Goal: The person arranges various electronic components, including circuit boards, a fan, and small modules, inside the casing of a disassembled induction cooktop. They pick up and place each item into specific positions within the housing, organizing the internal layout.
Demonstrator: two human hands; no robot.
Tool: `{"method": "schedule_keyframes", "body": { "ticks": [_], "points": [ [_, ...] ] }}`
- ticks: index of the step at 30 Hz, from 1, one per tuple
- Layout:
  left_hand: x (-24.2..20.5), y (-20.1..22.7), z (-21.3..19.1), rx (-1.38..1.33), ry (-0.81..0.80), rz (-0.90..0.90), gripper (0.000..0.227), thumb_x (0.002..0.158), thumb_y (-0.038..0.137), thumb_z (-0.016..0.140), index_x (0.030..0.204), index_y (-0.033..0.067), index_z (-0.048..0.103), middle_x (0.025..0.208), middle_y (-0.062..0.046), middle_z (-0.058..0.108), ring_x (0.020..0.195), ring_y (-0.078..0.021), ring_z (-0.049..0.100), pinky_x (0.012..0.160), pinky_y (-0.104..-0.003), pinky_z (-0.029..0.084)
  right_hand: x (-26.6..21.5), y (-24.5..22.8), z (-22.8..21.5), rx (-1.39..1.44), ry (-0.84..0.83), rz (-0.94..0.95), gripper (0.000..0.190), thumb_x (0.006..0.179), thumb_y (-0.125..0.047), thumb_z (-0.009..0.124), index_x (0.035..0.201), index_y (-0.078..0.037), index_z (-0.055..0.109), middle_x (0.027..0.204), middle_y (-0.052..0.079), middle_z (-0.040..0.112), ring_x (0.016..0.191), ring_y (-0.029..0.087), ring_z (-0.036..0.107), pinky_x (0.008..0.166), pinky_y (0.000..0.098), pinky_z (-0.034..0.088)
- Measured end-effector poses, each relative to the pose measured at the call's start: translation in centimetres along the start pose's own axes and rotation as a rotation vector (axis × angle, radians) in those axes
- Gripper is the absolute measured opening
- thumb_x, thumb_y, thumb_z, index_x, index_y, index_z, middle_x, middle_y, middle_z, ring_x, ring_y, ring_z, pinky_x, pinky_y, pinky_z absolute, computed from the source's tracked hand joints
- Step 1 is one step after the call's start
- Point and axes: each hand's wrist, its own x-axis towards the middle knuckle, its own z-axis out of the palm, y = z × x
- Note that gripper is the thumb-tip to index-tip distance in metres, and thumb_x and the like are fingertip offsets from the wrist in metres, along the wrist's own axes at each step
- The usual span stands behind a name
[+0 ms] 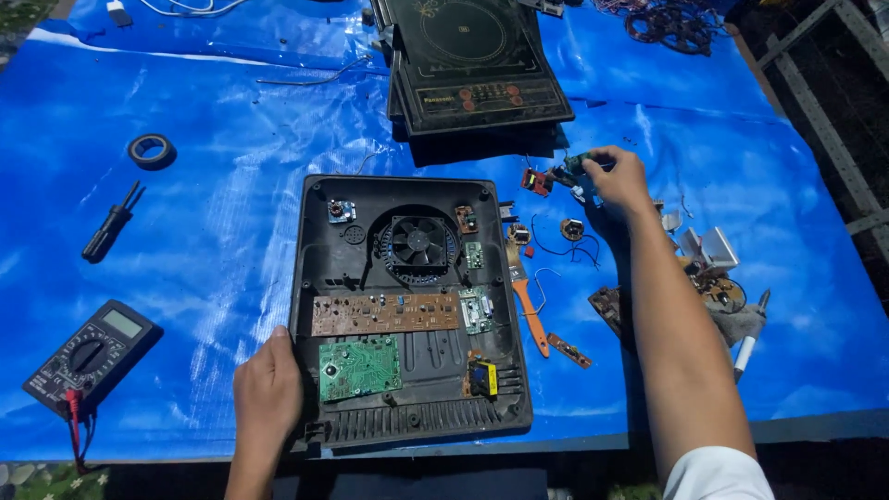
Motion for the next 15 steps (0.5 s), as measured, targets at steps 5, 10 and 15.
{"method": "schedule_keyframes", "body": {
  "ticks": [5,10,15],
  "points": [
    [0.0,0.0,0.0,0.009,0.004,0.002,0.06,0.113,0.03,0.04,0.077,-0.0119,0.061,0.063,-0.026,0.064,0.052,-0.0327,0.049,0.057,-0.049,0.042,-0.2,1.4,-0.2,-0.117,-0.007,-0.024,0.027,0.095,-0.014,0.069,0.119,-0.002,0.076,0.102,0.015,0.075,0.088,0.028,0.07,0.08,0.0395,0.055],
    [-0.1,0.1,-0.1,0.003,-0.008,-0.012,0.061,0.114,0.031,0.039,0.076,-0.0113,0.062,0.062,-0.025,0.063,0.051,-0.0321,0.05,0.056,-0.048,0.042,-0.4,0.6,1.1,-0.456,0.06,-0.057,0.041,0.09,-0.013,0.07,0.13,-0.004,0.07,0.136,0.024,0.06,0.122,0.044,0.053,0.105,0.0542,0.042],
    [-0.1,0.2,-0.1,0.004,0.0,-0.017,0.063,0.114,0.032,0.039,0.074,-0.012,0.061,0.061,-0.025,0.062,0.052,-0.0312,0.049,0.057,-0.047,0.042,-1.2,-1.8,2.7,-0.344,-0.084,-0.201,0.044,0.085,-0.02,0.079,0.127,-0.009,0.074,0.119,0.017,0.075,0.105,0.037,0.07,0.097,0.0518,0.049]
  ]
}}
